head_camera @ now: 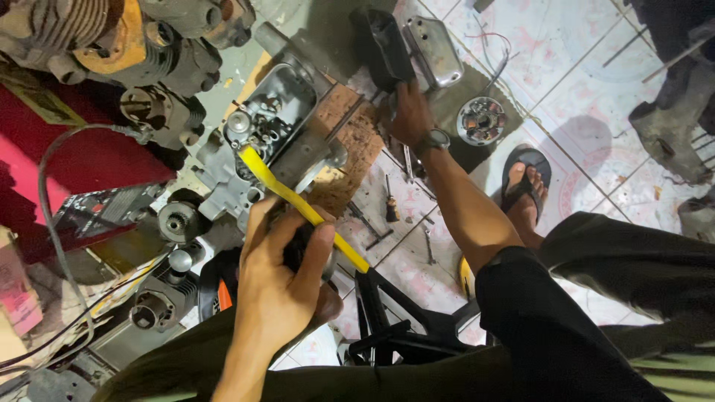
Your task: The person cleans a small engine part using a yellow brush and a screwdriver. They scrub the surface and crevices of the part while seated in a workshop.
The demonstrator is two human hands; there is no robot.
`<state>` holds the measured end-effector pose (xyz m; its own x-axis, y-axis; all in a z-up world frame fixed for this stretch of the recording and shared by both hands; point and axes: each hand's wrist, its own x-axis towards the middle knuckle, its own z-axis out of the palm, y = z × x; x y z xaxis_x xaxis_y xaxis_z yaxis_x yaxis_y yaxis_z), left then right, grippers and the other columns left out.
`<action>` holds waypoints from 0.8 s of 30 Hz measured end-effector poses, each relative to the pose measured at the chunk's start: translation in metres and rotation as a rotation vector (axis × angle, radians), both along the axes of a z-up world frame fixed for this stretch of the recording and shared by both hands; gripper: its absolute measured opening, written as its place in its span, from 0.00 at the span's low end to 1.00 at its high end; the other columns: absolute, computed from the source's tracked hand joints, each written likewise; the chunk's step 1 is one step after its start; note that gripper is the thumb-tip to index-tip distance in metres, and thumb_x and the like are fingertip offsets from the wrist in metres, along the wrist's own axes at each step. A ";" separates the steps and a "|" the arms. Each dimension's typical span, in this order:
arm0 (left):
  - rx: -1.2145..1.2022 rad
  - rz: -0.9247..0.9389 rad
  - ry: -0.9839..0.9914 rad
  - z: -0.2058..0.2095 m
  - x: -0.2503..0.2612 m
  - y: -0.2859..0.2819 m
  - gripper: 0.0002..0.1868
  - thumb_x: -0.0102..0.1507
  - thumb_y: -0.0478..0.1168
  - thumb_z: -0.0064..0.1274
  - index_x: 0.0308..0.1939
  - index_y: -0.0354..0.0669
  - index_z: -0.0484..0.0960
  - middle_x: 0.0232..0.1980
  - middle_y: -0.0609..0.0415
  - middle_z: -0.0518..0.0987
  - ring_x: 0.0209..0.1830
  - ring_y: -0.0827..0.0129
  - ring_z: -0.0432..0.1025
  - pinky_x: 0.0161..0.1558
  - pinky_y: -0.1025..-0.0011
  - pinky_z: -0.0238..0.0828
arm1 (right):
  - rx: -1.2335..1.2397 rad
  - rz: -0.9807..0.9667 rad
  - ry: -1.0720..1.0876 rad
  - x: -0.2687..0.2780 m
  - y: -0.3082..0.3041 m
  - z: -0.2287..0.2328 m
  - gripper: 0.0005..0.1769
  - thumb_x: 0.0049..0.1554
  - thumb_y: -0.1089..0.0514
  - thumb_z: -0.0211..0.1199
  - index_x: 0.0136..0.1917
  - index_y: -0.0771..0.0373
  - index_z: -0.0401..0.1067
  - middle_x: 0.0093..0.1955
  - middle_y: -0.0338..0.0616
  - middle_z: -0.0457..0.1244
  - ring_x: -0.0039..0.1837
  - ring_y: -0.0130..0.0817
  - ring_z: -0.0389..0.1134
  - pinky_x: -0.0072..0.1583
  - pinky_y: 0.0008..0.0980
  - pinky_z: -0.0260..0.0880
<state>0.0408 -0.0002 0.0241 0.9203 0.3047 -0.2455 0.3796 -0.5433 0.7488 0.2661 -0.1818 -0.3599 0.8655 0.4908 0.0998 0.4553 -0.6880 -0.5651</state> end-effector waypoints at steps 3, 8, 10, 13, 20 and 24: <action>-0.042 0.032 0.020 0.004 0.000 0.001 0.13 0.66 0.47 0.53 0.47 0.48 0.87 0.63 0.51 0.73 0.66 0.60 0.74 0.64 0.63 0.67 | -0.108 -0.113 -0.013 0.013 0.004 -0.011 0.22 0.54 0.57 0.69 0.55 0.65 0.62 0.55 0.55 0.57 0.43 0.53 0.66 0.39 0.52 0.69; -0.040 0.031 0.044 0.003 -0.001 0.004 0.11 0.66 0.50 0.53 0.47 0.53 0.86 0.62 0.55 0.74 0.59 0.62 0.77 0.55 0.62 0.70 | 0.010 -0.124 -0.033 0.042 -0.001 -0.027 0.26 0.43 0.63 0.71 0.51 0.65 0.61 0.55 0.59 0.58 0.49 0.61 0.63 0.45 0.59 0.63; -0.035 0.013 0.006 -0.001 -0.002 0.006 0.11 0.67 0.49 0.53 0.47 0.53 0.85 0.60 0.52 0.74 0.60 0.60 0.76 0.58 0.62 0.69 | -0.023 -0.086 -0.016 0.045 -0.002 -0.025 0.32 0.41 0.61 0.73 0.55 0.66 0.60 0.56 0.58 0.57 0.52 0.58 0.62 0.46 0.55 0.65; -0.035 0.003 0.009 0.002 0.000 0.004 0.11 0.67 0.49 0.52 0.45 0.54 0.86 0.58 0.52 0.74 0.59 0.62 0.77 0.56 0.62 0.71 | -0.066 -0.057 0.086 0.038 0.000 -0.010 0.30 0.46 0.61 0.70 0.56 0.66 0.56 0.55 0.59 0.56 0.48 0.60 0.62 0.41 0.57 0.62; -0.050 0.014 0.065 0.001 0.004 0.001 0.15 0.66 0.54 0.50 0.42 0.52 0.87 0.60 0.51 0.72 0.52 0.65 0.78 0.50 0.65 0.72 | -0.155 -0.035 0.150 0.044 -0.006 -0.046 0.32 0.50 0.61 0.76 0.61 0.66 0.60 0.55 0.55 0.60 0.50 0.47 0.61 0.47 0.45 0.68; -0.048 -0.047 -0.064 0.002 0.009 -0.001 0.13 0.67 0.48 0.50 0.44 0.46 0.84 0.60 0.43 0.72 0.63 0.56 0.73 0.65 0.62 0.64 | 0.073 0.041 -0.095 0.030 -0.028 -0.031 0.43 0.48 0.63 0.82 0.68 0.72 0.58 0.67 0.65 0.58 0.68 0.63 0.60 0.65 0.54 0.66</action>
<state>0.0498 -0.0011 0.0263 0.9474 0.2503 -0.1994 0.3055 -0.5219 0.7964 0.2960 -0.2095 -0.3905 0.8302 0.5137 0.2167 0.5355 -0.6265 -0.5662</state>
